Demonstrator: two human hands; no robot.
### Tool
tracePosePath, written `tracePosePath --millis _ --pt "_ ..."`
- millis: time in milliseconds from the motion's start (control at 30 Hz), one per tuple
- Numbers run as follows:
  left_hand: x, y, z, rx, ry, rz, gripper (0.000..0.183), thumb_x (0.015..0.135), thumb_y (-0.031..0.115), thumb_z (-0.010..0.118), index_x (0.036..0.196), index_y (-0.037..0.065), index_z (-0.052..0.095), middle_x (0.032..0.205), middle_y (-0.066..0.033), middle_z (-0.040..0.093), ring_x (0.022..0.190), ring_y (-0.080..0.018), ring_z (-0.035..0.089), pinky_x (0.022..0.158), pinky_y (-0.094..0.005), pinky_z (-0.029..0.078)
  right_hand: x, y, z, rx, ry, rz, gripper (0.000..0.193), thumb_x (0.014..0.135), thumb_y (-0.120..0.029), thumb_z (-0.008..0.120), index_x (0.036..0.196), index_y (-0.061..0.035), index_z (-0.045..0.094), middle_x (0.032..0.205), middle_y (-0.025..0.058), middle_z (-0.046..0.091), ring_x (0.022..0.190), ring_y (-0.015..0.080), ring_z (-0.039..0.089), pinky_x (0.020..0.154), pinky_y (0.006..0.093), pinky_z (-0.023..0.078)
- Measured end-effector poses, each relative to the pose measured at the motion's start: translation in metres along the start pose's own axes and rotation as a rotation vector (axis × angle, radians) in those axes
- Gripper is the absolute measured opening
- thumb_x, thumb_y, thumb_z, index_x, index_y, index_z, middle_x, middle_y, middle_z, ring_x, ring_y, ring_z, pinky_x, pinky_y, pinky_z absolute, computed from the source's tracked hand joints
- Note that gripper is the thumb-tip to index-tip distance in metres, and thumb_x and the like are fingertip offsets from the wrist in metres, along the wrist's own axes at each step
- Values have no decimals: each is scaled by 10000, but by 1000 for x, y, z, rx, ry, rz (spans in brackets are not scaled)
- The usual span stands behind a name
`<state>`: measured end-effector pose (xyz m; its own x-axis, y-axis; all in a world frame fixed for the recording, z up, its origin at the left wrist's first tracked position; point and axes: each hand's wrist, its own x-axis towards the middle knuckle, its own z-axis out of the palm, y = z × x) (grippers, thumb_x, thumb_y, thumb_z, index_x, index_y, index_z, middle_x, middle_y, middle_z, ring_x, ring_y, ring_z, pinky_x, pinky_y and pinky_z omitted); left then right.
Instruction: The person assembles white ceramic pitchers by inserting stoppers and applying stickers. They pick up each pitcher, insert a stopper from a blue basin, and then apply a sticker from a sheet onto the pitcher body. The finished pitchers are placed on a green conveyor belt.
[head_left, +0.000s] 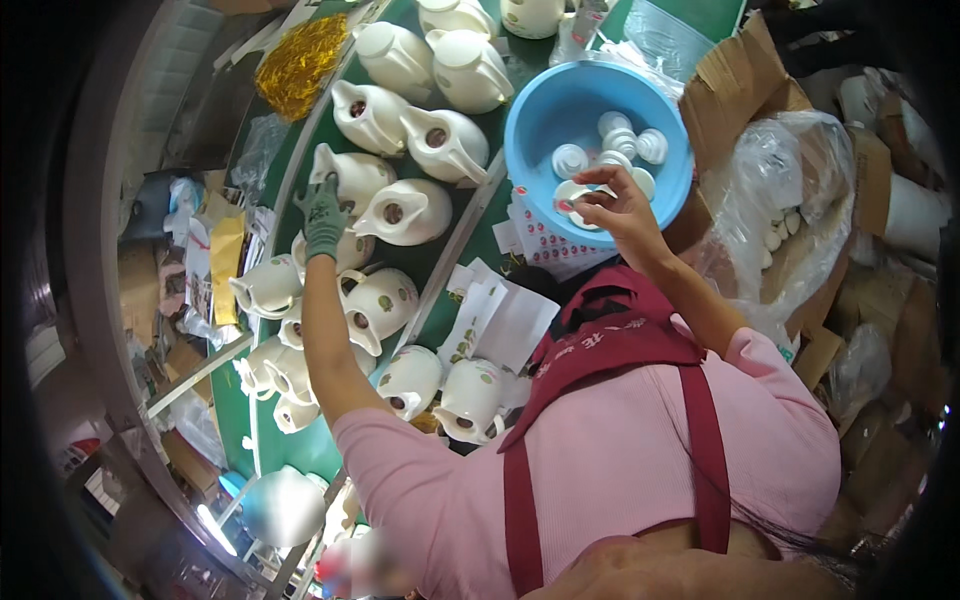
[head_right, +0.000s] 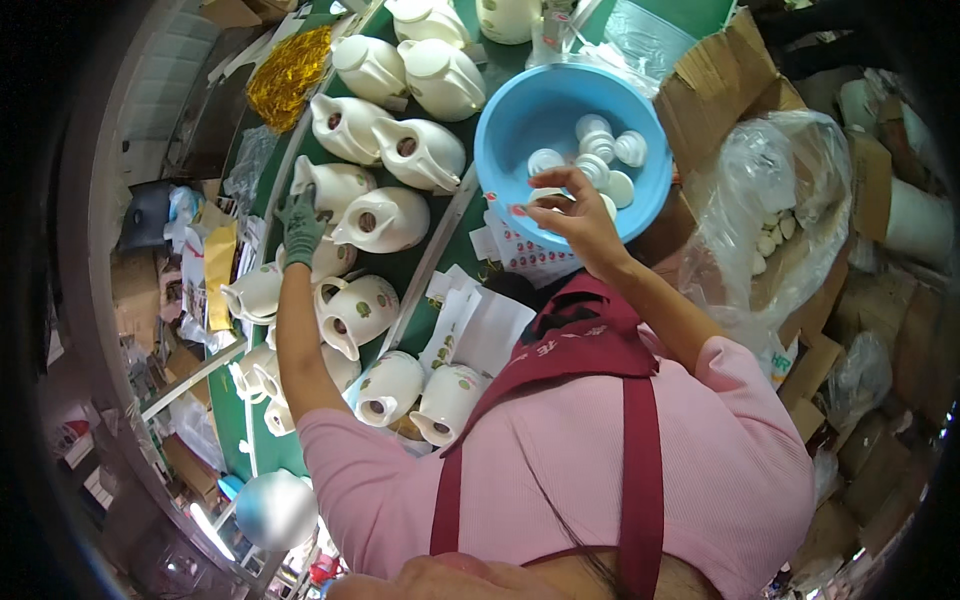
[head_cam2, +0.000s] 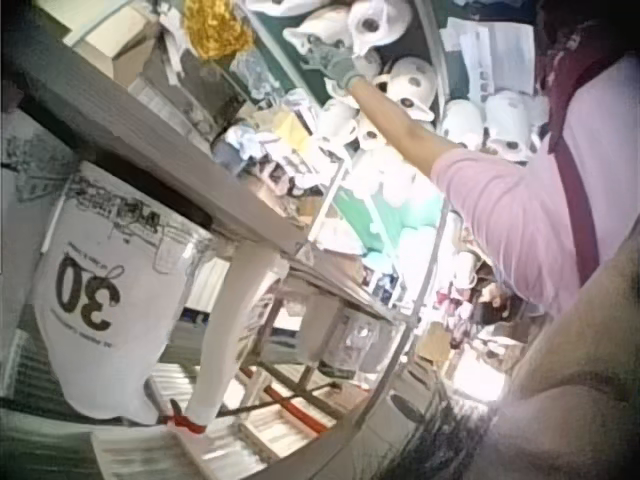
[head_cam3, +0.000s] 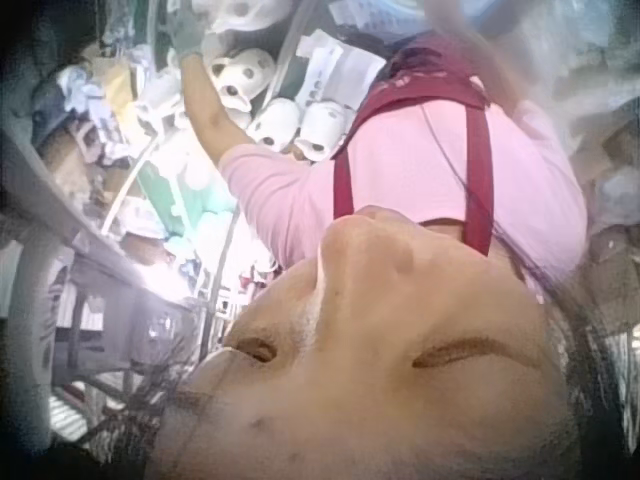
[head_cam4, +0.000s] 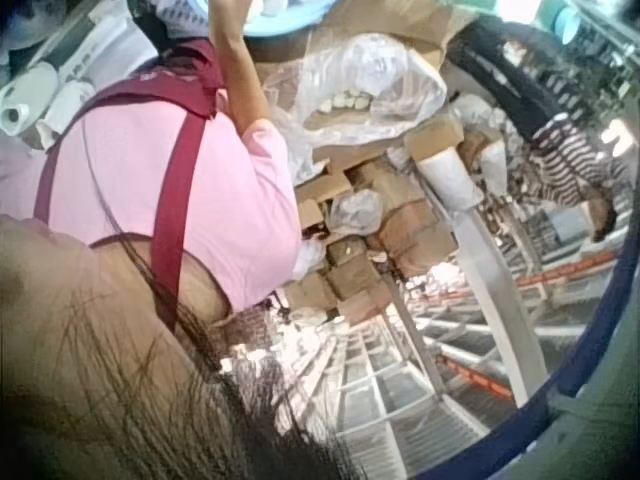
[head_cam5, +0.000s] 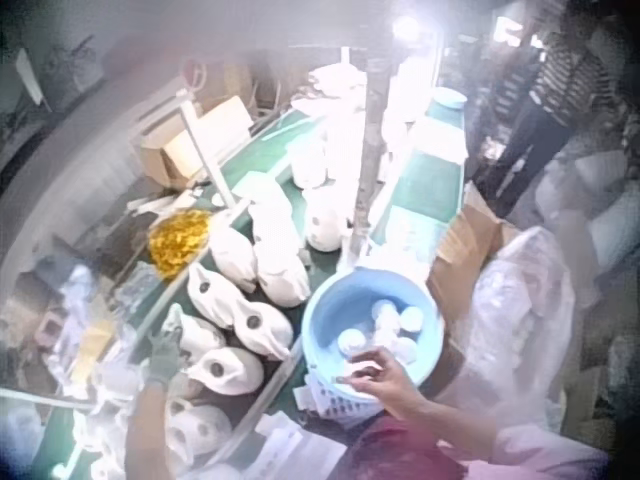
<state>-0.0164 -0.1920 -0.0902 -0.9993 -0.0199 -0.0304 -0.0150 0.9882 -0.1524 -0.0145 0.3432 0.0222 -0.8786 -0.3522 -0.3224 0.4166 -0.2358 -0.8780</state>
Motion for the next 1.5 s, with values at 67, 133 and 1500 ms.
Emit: tracePosePath --millis 67,133,1500 --pt "3 13 -44 49 61 -19 715 717 381 793 1328 86 567 1287 -133 594 1249 -299 486 1103 -587 241 -4 -5 4 40 -36 1 435 854 -30 723 1232 -57 509 1254 63 550 997 120 580 851 261 491" --pt "-17 19 -96 85 251 -75 654 728 421 779 1254 74 604 1215 -108 632 1193 -282 531 1088 -566 278 -9 -2 7 -18 -58 -29 425 861 -25 719 1229 -57 509 1257 58 545 989 114 578 846 257 493" --pt "-118 227 -91 -1141 -418 276 421 968 52 448 1381 127 485 1420 -40 502 1323 -157 443 1176 -333 284 -81 -65 100 -966 -1302 -208 531 825 115 647 1281 -75 449 1203 103 435 857 216 564 781 350 486"
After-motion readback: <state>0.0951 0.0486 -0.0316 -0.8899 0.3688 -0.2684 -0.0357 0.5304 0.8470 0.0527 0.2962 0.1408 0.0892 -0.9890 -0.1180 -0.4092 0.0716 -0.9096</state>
